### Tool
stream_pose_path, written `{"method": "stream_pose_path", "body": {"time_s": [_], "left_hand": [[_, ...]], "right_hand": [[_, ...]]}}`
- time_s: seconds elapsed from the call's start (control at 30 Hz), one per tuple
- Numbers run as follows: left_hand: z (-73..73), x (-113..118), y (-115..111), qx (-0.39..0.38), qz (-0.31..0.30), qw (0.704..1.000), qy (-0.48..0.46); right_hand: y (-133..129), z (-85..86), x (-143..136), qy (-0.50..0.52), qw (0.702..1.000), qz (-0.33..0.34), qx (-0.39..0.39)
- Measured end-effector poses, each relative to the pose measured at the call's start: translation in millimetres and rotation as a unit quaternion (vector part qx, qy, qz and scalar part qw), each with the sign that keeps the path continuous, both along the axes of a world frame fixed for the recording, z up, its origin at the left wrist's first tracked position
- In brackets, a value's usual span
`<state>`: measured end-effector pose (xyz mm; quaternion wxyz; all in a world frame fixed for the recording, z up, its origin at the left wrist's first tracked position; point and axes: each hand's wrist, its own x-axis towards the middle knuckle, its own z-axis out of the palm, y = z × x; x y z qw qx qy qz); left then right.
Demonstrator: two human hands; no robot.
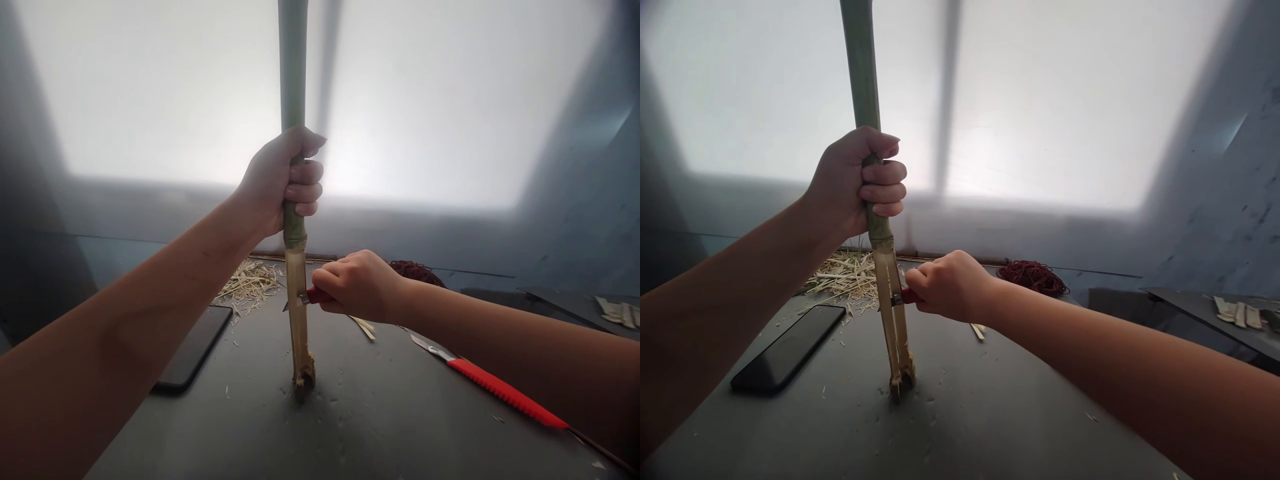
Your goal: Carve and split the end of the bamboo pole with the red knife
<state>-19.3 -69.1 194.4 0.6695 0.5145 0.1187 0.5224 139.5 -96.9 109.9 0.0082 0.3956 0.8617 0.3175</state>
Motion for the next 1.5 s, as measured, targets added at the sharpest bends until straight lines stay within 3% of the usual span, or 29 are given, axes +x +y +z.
{"method": "stream_pose_path", "body": {"time_s": [0.33, 0.53, 0.77, 0.83, 0.97, 1.07, 1.2, 1.27, 1.37, 1.43, 1.5], "left_hand": [[-0.4, -1, 0, 0.046, -0.009, 0.999, 0.017], [-5.4, 7, 5, 0.054, 0.090, 0.994, -0.012], [-10.8, 11, 6, 0.064, 0.196, 0.978, -0.027], [-11.5, 8, 10, 0.063, 0.208, 0.976, -0.034], [-13.8, -5, 18, 0.046, 0.193, 0.979, -0.047], [-15.3, -14, 17, 0.055, 0.179, 0.981, -0.045], [-15.9, -17, 14, 0.077, 0.160, 0.983, -0.035], [-15.5, -16, 13, 0.077, 0.152, 0.985, -0.032], [-13.5, -13, 11, 0.067, 0.130, 0.989, -0.029], [-11.0, -12, 7, 0.059, 0.094, 0.993, -0.028], [-7.6, -13, 1, 0.045, 0.050, 0.997, -0.024]], "right_hand": [[2, -0.9, 4, 0.002, 1.000, 0.028, 0.012], [-5, -4.6, -3, -0.029, 0.998, 0.001, 0.059], [-51, -17.0, -35, -0.008, 0.987, -0.112, 0.112], [-63, -17.2, -37, 0.002, 0.985, -0.148, 0.089], [-61, -10.0, -14, 0.052, 0.975, -0.214, 0.038], [-40, -20.9, 14, 0.125, 0.958, -0.256, -0.030], [-16, -71.3, 36, 0.180, 0.953, -0.203, -0.133], [-12, -93.9, 35, 0.171, 0.957, -0.186, -0.144], [-13, -100.9, 23, 0.262, 0.956, -0.076, -0.109], [-15, -90.0, 10, 0.411, 0.900, 0.010, -0.143], [-17, -76.9, -4, 0.523, 0.818, 0.058, -0.233]]}}
